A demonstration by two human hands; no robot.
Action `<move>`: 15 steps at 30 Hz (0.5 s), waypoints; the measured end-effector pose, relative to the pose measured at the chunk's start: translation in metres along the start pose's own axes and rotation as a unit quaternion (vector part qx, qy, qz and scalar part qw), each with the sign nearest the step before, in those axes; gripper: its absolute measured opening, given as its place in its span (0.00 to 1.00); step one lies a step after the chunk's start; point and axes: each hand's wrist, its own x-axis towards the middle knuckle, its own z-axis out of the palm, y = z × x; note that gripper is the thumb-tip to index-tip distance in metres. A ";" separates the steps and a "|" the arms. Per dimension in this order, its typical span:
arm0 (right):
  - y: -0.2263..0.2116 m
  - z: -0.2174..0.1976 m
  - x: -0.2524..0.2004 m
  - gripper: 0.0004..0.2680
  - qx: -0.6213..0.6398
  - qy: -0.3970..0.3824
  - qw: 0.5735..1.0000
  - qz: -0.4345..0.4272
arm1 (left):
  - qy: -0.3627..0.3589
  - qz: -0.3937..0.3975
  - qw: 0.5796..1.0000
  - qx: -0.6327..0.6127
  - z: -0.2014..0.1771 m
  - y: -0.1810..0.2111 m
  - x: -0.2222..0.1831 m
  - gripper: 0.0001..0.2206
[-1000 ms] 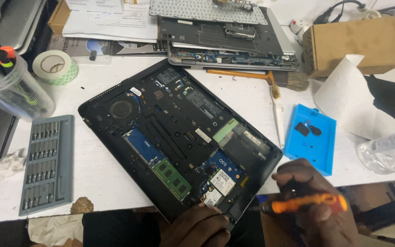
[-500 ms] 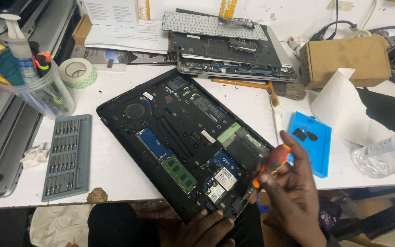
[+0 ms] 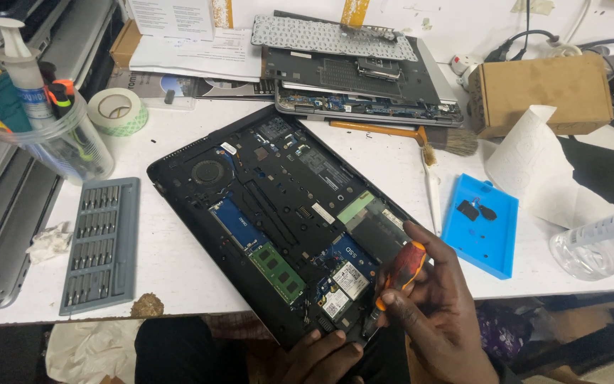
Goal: Disassembling and repairing internal components of a laptop using a screwdriver on a repair bench.
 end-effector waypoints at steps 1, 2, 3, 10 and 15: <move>0.000 -0.001 0.000 0.28 -0.022 -0.006 1.000 -0.003 | 0.008 -0.001 1.000 0.002 0.003 -0.001 -0.002 0.09; 0.000 0.000 -0.001 0.28 -0.022 -0.006 1.000 -0.002 | 0.007 -0.002 1.000 0.002 0.005 -0.003 -0.006 0.09; 0.000 0.002 -0.002 0.28 0.004 -0.001 1.000 -0.007 | 0.001 0.003 1.000 -0.006 0.007 -0.006 -0.009 0.09; 0.006 -0.001 -0.003 0.28 -0.004 0.015 0.999 -0.028 | 0.012 0.046 0.999 0.007 0.021 -0.018 -0.019 0.20; 0.009 0.001 -0.005 0.26 -0.035 0.015 0.995 -0.090 | 0.070 0.003 0.997 0.042 0.028 -0.009 -0.014 0.19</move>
